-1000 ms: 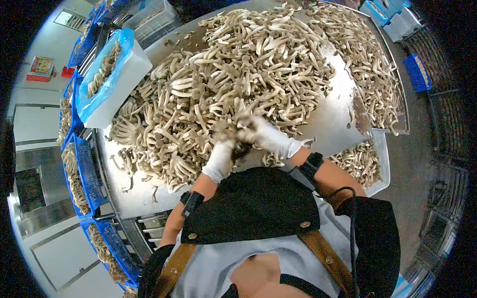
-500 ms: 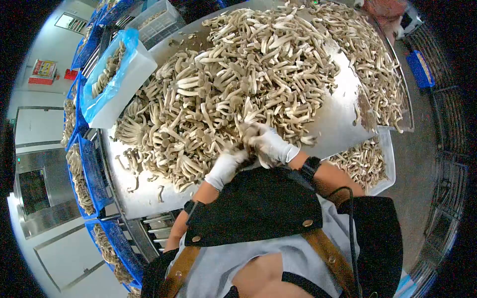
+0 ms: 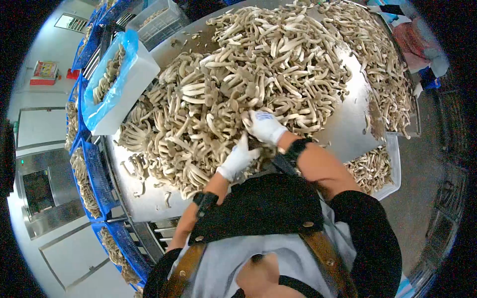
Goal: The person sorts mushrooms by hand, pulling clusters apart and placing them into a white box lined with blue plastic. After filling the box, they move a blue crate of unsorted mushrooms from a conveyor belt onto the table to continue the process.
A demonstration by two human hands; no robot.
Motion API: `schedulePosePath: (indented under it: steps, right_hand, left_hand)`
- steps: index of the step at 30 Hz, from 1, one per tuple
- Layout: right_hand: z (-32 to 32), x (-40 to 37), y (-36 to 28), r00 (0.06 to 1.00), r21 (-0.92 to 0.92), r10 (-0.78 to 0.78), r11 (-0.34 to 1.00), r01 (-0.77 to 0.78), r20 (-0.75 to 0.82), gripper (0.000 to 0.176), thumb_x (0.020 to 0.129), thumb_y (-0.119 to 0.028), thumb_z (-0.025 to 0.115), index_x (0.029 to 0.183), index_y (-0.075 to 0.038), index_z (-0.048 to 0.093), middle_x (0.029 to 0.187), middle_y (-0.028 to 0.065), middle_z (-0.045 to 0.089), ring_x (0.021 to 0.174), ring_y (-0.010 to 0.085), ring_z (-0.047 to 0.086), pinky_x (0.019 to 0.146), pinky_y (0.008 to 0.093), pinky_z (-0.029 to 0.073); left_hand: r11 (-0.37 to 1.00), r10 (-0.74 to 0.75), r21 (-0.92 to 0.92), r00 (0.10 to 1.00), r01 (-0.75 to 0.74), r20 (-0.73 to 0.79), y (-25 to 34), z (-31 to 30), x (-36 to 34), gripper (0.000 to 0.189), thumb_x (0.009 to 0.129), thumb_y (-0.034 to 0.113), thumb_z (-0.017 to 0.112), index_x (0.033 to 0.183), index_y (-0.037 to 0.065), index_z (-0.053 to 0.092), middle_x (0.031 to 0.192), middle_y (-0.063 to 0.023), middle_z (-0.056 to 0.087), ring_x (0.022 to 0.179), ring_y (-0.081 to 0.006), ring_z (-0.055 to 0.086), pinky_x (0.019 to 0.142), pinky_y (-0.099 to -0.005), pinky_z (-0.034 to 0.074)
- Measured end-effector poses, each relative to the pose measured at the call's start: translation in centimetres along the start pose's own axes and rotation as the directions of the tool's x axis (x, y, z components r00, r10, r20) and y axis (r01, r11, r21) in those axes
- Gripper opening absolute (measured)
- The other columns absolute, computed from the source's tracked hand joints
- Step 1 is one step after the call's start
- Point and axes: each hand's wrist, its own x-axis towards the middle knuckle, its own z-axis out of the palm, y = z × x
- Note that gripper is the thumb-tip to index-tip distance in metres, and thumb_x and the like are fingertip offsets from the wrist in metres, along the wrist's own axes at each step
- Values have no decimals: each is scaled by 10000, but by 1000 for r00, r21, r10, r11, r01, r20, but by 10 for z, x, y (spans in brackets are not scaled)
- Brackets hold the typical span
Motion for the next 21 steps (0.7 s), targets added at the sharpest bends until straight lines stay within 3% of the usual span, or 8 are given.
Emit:
schedulePosePath:
  steps: [2,6,9,11,14,16,19,21]
  right_hand:
    - [-59,-30,-8,991,311,-36,951,-7,131,327,810,-175,604,1094,-23,545,876,182,644,878,303,633,800,420,468]
    - [-90,-42,43,945,937,199,186,-296,259,369,832,-13,610,1177,6,480,903,96,558,755,219,607,627,301,521]
    - [-73,-36,80,912,226,296,945,-236,-284,403,869,-153,641,1199,32,502,1023,220,576,922,354,591,731,409,517]
    - [-82,-45,72,924,106,222,974,-199,-310,480,898,-208,620,1288,24,463,1128,246,564,1061,333,555,810,430,494]
    - [-41,-50,74,932,880,352,465,-96,-84,542,898,-94,550,1393,-34,338,1255,189,504,1099,254,547,832,358,488]
    - [-31,-57,51,948,931,274,279,-237,160,648,911,35,451,1487,-121,198,1428,129,385,1187,193,510,866,283,483]
    - [-6,-52,34,977,967,76,-178,-182,198,788,911,103,455,1542,-138,49,1554,147,219,1301,184,428,938,255,460]
    - [-1,-53,29,999,990,14,132,-43,41,845,897,-23,579,1540,-106,38,1503,188,278,1289,187,428,951,278,457]
  left_hand:
    - [990,123,51,984,-130,131,20,-42,-19,726,858,285,620,1440,-23,316,1366,-285,476,1290,-378,462,1094,-420,356]
    - [510,307,854,949,-101,-71,-28,-78,18,791,765,318,747,1428,80,387,1453,-196,365,1354,-418,316,1077,-526,316]
    - [471,231,882,969,-34,-85,-30,-68,57,745,748,318,720,1396,87,436,1451,-163,389,1322,-450,340,1026,-556,350]
    - [660,182,751,962,33,-203,-14,-55,64,743,766,332,706,1407,82,427,1467,-158,377,1321,-451,348,1031,-562,342]
    - [884,102,466,987,-33,-122,-13,-31,66,855,723,348,757,1433,61,377,1358,-196,503,1240,-405,455,1012,-460,400]
    - [998,43,28,945,-55,324,-7,-11,62,843,737,359,742,1410,-6,390,1275,-217,563,1114,-354,564,964,-410,436]
    - [666,107,-738,964,111,242,-15,28,47,596,799,268,693,1298,23,477,1128,-107,620,962,-281,616,863,-396,514]
    - [109,170,-984,973,139,156,-30,42,46,417,855,139,636,1239,33,514,1141,-94,612,964,-222,618,825,-384,549]
